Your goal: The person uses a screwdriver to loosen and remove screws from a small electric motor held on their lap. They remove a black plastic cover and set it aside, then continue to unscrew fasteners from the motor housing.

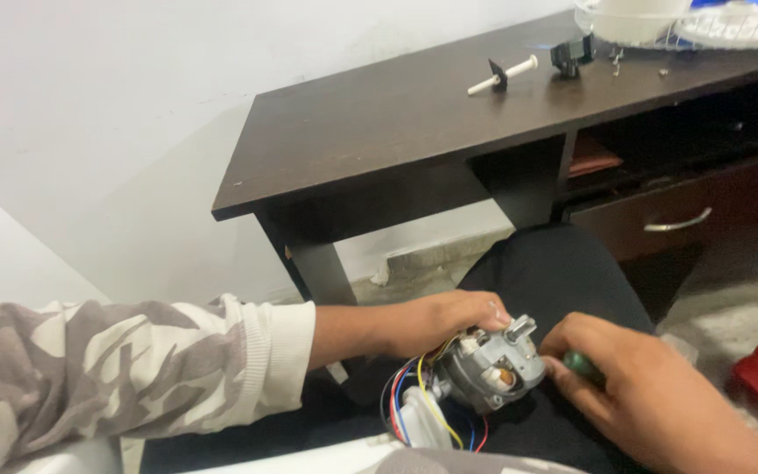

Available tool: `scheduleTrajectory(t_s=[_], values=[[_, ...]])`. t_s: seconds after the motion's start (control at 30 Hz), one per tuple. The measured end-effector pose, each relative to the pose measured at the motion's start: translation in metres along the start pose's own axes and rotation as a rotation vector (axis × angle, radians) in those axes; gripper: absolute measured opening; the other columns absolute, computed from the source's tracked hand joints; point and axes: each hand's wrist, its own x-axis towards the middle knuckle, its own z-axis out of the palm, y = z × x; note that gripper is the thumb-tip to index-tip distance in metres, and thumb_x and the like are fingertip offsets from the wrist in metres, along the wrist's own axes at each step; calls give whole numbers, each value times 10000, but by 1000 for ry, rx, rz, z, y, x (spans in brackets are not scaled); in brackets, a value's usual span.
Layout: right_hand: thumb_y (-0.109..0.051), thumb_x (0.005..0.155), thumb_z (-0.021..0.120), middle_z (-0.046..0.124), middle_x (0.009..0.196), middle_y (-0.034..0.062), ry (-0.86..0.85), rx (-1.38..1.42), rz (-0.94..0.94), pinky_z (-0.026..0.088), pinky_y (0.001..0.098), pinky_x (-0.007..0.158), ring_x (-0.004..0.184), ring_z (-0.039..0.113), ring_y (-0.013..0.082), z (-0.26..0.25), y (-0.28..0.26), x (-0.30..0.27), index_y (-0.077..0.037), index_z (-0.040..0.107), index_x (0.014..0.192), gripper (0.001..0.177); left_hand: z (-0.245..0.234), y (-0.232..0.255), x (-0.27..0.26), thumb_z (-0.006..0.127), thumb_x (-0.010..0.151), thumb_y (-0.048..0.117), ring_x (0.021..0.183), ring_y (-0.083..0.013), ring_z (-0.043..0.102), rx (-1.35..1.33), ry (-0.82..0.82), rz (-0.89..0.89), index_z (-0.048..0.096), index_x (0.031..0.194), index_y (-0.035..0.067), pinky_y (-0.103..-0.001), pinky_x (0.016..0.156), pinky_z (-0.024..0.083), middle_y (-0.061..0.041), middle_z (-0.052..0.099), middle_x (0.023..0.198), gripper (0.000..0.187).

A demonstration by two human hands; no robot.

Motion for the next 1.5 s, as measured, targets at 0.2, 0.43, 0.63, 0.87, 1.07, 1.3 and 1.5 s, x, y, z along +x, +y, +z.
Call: scheduleTrajectory(t_s=[0.2,0.43,0.63,0.87,1.07,1.3,1.5], values=[[-258,886,697,770,999,58,147,53,-362,567,373,737,895,745,282,11,8,18,-144,707,1083,228,-5,-12,-17,438,1013,383,1149,-189,590,-138,91,-57,639,1250,32,-339,1046,429,-96,655,1222,469],[-324,885,698,781,847,114,-22,46,-164,567,379,740,808,739,283,-6,-32,37,-134,764,1036,251,-17,-18,-35,447,987,409,1209,-193,579,-112,203,-121,607,1299,21,-339,1075,414,-104,637,1298,523],[-375,891,724,763,779,139,-32,48,26,558,389,722,741,730,289,-13,-56,35,-133,746,1017,274,-21,-22,-37,442,996,431,1254,-208,562,-106,189,-70,594,1324,3,-337,1106,390,-123,619,1335,560],[-287,831,730,771,808,126,105,102,-184,558,410,699,785,743,316,4,-50,37,-115,738,1010,248,-22,-27,-42,418,965,496,1317,-220,542,-142,218,-177,536,1431,26,-326,1118,373,-128,589,1417,672],[-324,837,741,790,819,112,65,119,-16,578,389,733,789,761,277,5,-50,32,-156,759,1039,263,-15,-26,-42,455,923,568,1281,-257,573,-243,221,-248,539,1427,31,-355,1090,414,-171,594,1409,741],[-343,852,738,776,826,117,69,62,-2,571,406,741,813,752,310,6,-55,35,-181,754,1052,258,-14,-29,-42,470,937,562,1156,-236,617,-334,211,-255,609,1321,20,-350,1008,465,-164,645,1294,679],[-319,857,708,764,825,115,124,43,-121,552,421,738,832,731,320,11,-53,31,-161,721,1058,256,-13,-31,-42,480,932,559,1114,-204,639,-338,255,-252,623,1316,34,-330,976,480,-127,673,1252,666]])
